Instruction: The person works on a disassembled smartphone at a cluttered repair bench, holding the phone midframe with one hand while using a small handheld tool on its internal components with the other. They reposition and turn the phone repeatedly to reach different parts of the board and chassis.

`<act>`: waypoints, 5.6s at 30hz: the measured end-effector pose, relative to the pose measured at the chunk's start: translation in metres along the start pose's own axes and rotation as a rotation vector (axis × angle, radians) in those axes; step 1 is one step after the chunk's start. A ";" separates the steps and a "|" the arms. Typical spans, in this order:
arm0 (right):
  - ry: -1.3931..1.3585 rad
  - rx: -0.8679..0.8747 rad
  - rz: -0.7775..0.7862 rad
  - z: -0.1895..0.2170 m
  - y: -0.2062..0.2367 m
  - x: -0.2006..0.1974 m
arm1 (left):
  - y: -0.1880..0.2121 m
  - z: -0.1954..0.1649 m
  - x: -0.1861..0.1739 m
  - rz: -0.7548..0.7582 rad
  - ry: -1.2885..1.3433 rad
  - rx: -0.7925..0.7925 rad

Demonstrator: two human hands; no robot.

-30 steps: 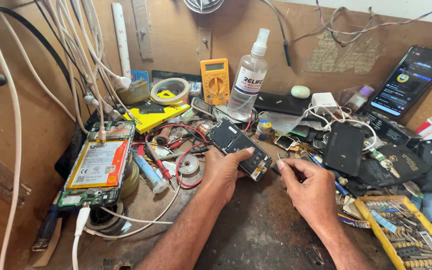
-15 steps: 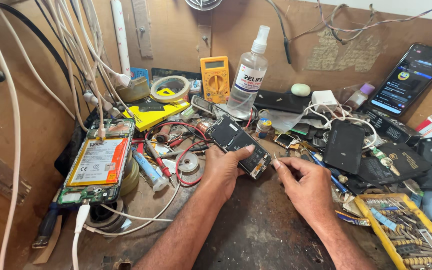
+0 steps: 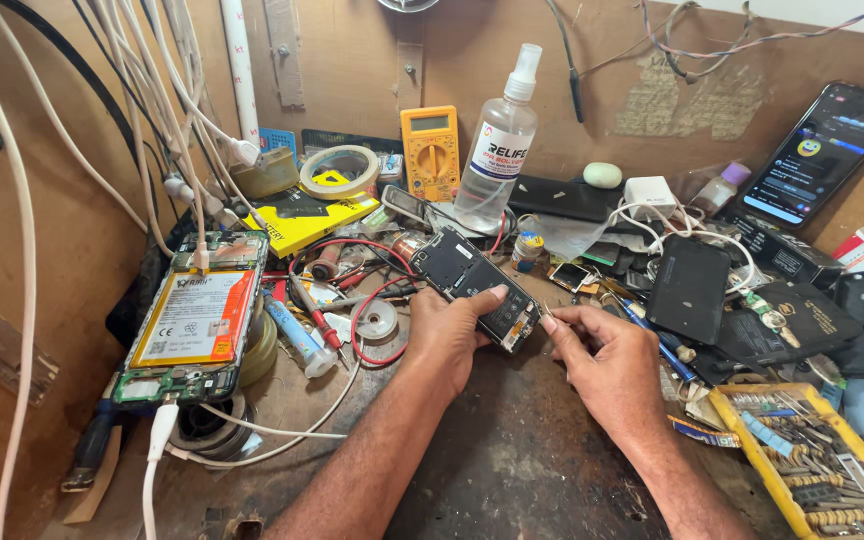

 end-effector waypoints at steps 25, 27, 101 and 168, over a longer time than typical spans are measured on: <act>0.156 -0.225 -0.075 0.027 0.004 -0.002 | -0.001 0.001 0.000 -0.017 0.000 -0.003; 0.139 -0.292 -0.096 0.034 0.006 -0.003 | -0.001 0.001 0.001 -0.023 0.007 -0.009; 0.086 -0.203 -0.098 0.026 0.007 -0.008 | 0.001 0.003 0.001 -0.038 0.051 -0.046; 0.503 -0.617 -0.136 0.067 0.024 0.006 | -0.003 0.007 0.001 -0.048 0.067 -0.008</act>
Point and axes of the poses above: each hand's wrist, its own y-axis away from the middle knuckle, its own x-axis out of the palm, z = x × y, the point moved 9 cm from there along -y, towards the middle knuckle, and after that the axes turned 10 degrees about -x, right-handed, at the moved point
